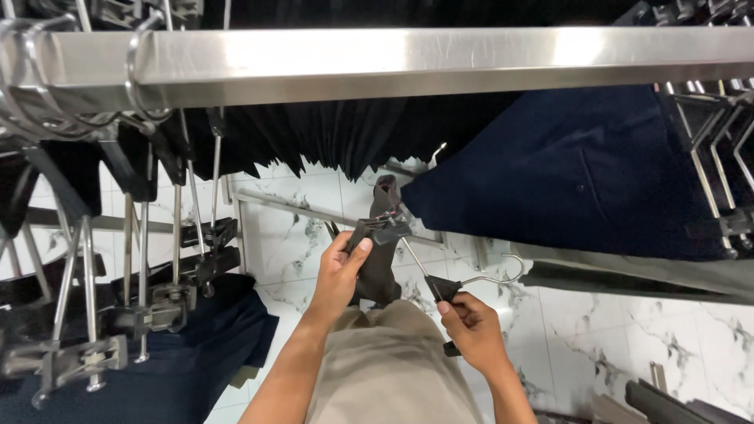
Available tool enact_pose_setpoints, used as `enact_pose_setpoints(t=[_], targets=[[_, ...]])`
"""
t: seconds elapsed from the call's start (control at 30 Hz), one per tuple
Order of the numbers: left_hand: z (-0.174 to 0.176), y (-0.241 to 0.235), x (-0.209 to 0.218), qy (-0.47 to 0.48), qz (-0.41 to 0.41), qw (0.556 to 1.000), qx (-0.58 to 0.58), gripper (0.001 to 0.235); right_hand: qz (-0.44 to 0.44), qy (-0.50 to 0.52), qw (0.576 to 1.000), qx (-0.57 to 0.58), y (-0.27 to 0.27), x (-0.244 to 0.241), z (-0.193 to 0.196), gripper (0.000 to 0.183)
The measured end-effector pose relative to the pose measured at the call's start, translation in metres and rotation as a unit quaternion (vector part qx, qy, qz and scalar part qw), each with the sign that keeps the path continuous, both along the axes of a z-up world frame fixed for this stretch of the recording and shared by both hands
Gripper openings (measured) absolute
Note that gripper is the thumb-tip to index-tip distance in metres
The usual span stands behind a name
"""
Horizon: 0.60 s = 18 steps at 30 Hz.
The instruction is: The person takes a pair of trousers from a rack, folds them, and clips them onto a hanger before hanging them back onto the clothing rack.
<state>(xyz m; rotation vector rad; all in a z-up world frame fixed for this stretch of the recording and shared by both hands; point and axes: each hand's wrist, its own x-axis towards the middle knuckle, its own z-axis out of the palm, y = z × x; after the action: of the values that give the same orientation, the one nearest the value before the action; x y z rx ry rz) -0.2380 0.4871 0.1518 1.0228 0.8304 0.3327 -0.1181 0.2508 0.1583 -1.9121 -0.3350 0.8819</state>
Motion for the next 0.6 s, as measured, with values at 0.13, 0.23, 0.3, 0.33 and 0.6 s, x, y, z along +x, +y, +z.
enact_pose_setpoints(t=[0.13,0.23,0.3,0.33,0.6], targets=[[0.003,-0.003,0.001,-0.013,-0.023,0.998,0.057,0.031,-0.013,0.012,1.0,-0.009,0.001,-0.001,0.005,0.029],[0.025,-0.005,0.002,-0.005,-0.043,0.995,0.085,0.035,0.014,-0.006,1.0,-0.009,-0.001,0.004,0.011,0.033],[0.042,-0.006,0.003,0.022,-0.057,0.998,0.011,0.042,0.076,-0.07,0.992,-0.065,-0.009,0.01,0.01,0.042],[0.042,-0.009,0.002,0.024,-0.059,0.998,0.012,0.042,0.074,-0.069,0.993,-0.065,-0.017,0.009,0.005,0.042],[0.087,-0.048,0.017,0.052,-0.045,0.998,0.005,0.031,0.097,-0.154,0.983,-0.036,-0.059,0.03,-0.016,0.041]])
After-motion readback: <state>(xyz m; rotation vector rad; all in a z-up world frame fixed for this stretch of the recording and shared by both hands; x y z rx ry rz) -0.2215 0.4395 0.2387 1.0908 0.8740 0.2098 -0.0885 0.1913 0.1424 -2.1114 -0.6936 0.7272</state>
